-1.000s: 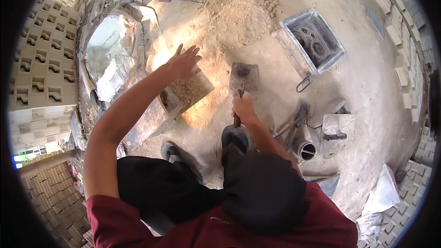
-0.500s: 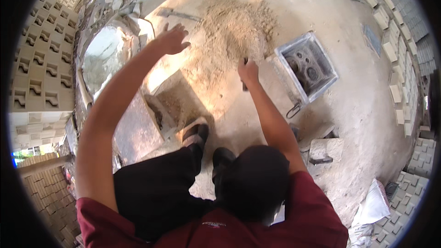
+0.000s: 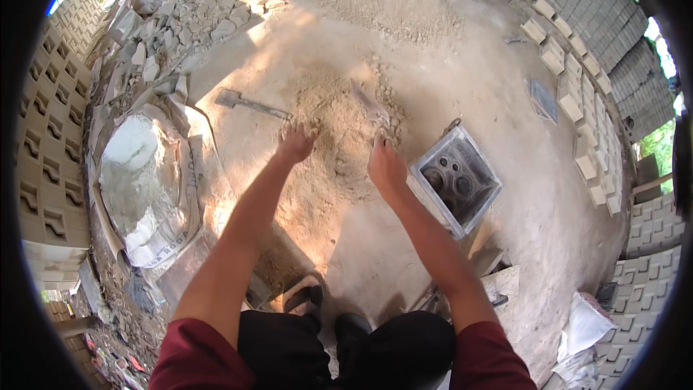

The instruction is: The person places a metal mold onto a base, applies sand into the mold, and then smooths a separate ventilation block with a trowel before clearing sand from the mold area.

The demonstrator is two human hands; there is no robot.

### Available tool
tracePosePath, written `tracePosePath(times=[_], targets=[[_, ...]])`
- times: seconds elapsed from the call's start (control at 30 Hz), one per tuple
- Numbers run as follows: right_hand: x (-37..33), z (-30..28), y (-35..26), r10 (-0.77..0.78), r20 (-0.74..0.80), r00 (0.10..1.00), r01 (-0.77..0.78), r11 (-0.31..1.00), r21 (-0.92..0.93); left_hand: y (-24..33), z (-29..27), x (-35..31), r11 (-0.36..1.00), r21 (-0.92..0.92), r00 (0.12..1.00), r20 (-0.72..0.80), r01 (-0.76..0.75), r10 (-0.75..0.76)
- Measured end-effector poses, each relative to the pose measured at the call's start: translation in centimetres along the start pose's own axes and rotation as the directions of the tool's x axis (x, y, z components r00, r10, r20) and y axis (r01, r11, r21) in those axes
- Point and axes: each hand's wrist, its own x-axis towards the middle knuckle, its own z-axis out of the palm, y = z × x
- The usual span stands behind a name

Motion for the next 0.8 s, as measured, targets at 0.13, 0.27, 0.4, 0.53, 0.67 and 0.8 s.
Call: tracePosePath(times=[0.13,0.27,0.4,0.53,0.67,0.8], targets=[[3.6,0.8,-1.5,-0.047,0.42,0.906,0.028,0.998,0.051,-3.3,4.5,1.7,0.955,-0.296,0.992,-0.125,-0.007,-0.031],[2.0,0.9,2.9,0.04,0.34,0.939,-0.046,0.999,0.008,1.5,6.7,-0.2,0.828,-0.499,0.924,0.125,-0.256,0.361],[2.1,-1.4,0.9,0.019,0.346,0.938,-0.049,0.996,0.078,-1.7,7.2,0.1,0.916,-0.228,0.944,-0.097,-0.329,0.315],[-0.3,-0.4,3.4,-0.007,0.502,0.865,-0.009,1.0,0.029,-1.8,7.9,0.8,0.765,-0.575,0.955,-0.122,-0.29,0.27],[-3.6,1.0,3.7,0.061,0.403,0.913,-0.105,0.991,0.087,0.9,8.7,0.0,0.867,-0.469,0.982,-0.003,-0.17,0.19],[-6.0,3.1,2.9,0.02,0.32,0.947,-0.089,0.975,0.202,0.1,9.7,-0.2,0.478,-0.872,0.991,0.132,0.106,0.022]])
